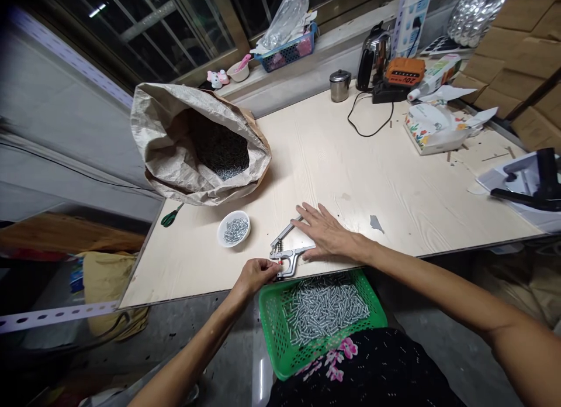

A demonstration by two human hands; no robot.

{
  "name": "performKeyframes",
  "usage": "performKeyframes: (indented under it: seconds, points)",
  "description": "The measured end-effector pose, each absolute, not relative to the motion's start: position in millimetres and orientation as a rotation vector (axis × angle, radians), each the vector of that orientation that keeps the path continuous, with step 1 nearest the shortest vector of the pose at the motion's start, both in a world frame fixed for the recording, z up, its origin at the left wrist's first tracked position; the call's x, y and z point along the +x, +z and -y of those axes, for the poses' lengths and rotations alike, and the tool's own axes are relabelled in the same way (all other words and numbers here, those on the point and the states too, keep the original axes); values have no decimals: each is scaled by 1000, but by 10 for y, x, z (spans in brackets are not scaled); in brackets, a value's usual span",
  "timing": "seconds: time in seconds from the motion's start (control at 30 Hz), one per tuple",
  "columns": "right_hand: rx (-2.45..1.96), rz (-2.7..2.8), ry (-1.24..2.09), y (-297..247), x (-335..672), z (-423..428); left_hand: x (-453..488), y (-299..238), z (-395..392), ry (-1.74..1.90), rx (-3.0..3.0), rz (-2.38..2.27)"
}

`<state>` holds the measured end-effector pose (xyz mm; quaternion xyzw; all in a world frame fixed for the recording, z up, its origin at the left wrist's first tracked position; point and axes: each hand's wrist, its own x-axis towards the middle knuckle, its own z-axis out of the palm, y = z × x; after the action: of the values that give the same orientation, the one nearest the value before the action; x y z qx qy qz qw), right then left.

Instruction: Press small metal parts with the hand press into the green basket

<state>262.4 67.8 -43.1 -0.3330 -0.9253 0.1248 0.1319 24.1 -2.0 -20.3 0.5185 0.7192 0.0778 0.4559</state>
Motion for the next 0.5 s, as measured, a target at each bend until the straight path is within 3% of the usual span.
performKeyframes:
  seconds: [0.17,0.5]
  points:
    - [-973,2857,507,-415,2613,-915,274,-187,23,221,1202,-1796]
    - [-951,2805,493,-295,2591,-863,238,-255,31,193,1300,-1811]
